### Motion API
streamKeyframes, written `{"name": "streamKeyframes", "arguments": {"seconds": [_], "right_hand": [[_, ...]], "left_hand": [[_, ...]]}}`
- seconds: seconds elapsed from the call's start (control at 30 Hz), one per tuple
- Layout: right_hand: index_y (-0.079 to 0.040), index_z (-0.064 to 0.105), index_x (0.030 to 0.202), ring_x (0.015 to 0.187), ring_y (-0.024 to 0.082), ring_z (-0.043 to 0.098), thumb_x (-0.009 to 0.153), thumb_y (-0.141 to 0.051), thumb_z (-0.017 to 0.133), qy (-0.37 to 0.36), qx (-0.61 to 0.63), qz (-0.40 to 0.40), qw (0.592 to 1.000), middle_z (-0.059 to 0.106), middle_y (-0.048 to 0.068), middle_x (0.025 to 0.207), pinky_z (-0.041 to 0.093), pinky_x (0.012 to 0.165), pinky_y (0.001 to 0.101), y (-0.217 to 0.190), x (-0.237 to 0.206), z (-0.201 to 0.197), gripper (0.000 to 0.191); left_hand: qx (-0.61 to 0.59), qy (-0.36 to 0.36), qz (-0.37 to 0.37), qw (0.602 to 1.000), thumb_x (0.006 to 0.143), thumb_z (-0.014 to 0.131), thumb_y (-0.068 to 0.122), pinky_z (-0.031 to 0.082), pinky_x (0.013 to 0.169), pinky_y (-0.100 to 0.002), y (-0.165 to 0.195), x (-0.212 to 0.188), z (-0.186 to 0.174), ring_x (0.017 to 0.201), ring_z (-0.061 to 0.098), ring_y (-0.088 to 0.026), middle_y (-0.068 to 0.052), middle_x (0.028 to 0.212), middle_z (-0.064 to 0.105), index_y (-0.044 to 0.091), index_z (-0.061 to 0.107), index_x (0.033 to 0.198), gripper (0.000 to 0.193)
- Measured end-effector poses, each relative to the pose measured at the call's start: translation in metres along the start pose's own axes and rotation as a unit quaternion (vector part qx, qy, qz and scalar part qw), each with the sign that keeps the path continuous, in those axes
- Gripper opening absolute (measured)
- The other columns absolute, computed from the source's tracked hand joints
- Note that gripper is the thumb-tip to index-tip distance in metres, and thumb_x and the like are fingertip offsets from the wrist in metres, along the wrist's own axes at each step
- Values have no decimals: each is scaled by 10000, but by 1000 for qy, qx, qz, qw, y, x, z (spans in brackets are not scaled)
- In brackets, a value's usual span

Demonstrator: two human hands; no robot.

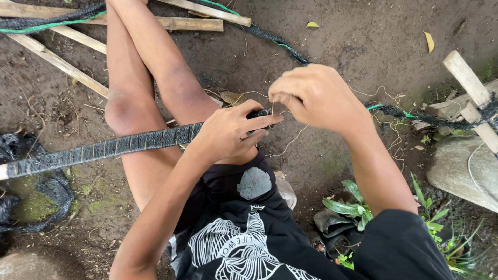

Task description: The person sits on the ground and sews a black net onto a bamboo pole using a needle and light-colored thread. They repeatedly pass the needle through the net and pull the thread to secure the net to the pole.

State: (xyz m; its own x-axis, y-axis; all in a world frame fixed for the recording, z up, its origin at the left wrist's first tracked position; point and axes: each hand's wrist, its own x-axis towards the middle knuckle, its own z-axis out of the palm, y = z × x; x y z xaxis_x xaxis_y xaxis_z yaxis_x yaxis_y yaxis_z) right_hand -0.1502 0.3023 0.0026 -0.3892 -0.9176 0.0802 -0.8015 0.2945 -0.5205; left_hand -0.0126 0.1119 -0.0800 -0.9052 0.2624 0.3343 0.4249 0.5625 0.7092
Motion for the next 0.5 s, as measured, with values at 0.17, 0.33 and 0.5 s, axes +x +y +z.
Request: {"name": "streamKeyframes", "arguments": {"seconds": [0.17, 0.33, 0.5], "right_hand": [[-56, 727, 986, 761, 125, 656, 970, -137, 721, -22, 276, 113, 954, 725, 27, 876, 527, 675, 302, 43, 6, 54, 82], [-32, 732, 989, 725, 48, 583, 1013, -122, 669, 54, 479, 267, 834, 682, -32, 824, 491, 648, 244, 44, -24, 122, 112], [-29, 683, 965, 691, 64, 618, 1008, -89, 614, 171, 457, 321, 812, 687, 1, 790, 512, 627, 235, 2, -53, 148, 102]], "left_hand": [[-27, 27, -20, 999, 887, 787, 204, 581, 689, -387, -3, -1, -5, 830, 709, -290, -84, 1125, 687, 266, 694, 1306, 433], [-86, 47, -37, 995, 851, 811, 175, 591, 725, -378, -5, 1, -8, 852, 715, -303, -90, 1104, 719, 210, 702, 1302, 465], [-120, 66, -45, 990, 852, 809, 140, 609, 785, -358, -10, 4, -15, 914, 735, -286, -88, 1114, 732, 157, 707, 1282, 443]]}}
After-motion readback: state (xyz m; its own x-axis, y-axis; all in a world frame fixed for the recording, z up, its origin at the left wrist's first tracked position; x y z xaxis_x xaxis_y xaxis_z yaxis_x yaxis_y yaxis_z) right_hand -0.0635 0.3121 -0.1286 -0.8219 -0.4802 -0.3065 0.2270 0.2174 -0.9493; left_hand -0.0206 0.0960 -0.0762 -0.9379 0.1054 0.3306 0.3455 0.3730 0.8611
